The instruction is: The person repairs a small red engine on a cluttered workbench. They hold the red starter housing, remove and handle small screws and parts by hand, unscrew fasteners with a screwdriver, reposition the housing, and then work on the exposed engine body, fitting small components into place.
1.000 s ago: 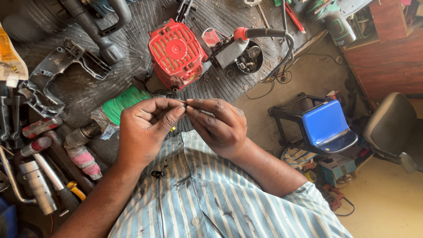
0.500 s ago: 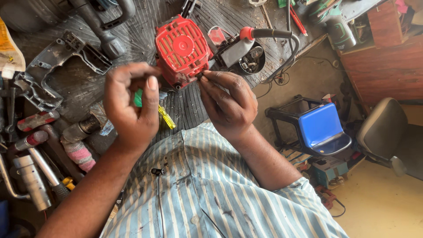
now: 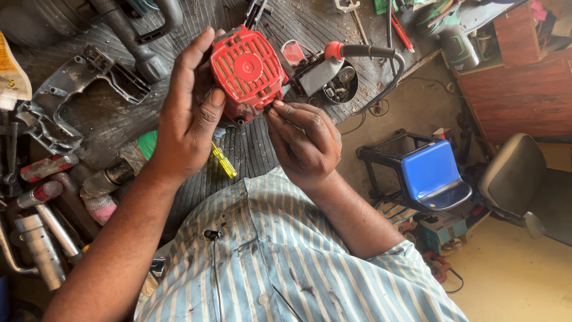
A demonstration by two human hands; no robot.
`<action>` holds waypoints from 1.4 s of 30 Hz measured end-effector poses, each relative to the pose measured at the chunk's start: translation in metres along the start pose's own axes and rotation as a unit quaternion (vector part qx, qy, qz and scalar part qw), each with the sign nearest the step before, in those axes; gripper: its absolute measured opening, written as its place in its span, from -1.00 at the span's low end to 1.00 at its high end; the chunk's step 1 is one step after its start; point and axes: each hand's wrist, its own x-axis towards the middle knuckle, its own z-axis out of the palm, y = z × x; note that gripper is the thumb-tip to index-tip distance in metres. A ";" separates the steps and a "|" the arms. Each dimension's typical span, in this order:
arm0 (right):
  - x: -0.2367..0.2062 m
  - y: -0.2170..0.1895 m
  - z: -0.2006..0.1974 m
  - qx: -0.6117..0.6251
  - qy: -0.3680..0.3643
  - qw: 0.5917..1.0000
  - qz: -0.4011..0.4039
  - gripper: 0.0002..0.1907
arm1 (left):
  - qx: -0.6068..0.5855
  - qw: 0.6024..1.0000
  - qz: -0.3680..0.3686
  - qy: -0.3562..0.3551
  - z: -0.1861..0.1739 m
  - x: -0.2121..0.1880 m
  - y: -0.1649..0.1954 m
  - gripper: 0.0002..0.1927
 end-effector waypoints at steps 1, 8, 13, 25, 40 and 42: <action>-0.001 0.000 0.001 0.001 0.004 1.000 0.000 -0.70 | -0.001 1.000 0.000 -0.001 -0.001 -0.001 -0.001 -0.46; -0.005 0.001 0.004 -0.002 0.018 1.000 0.003 -0.69 | 0.003 1.000 -0.018 -0.004 -0.003 -0.004 -0.005 -0.41; -0.007 0.003 0.007 0.001 0.034 0.999 -0.003 -0.68 | 0.011 1.000 -0.010 -0.003 -0.003 -0.003 -0.005 -0.39; -0.007 0.003 0.011 0.000 0.041 0.999 -0.015 -0.72 | -0.005 1.000 -0.029 -0.007 -0.002 -0.002 -0.001 -0.40; -0.003 -0.001 0.009 0.002 0.021 1.000 0.008 -0.76 | -0.008 0.999 -0.037 -0.007 -0.005 -0.002 0.000 -0.43; -0.002 -0.001 0.009 0.004 0.026 1.000 0.008 -0.77 | -0.017 0.999 -0.036 -0.009 -0.005 -0.002 0.000 -0.43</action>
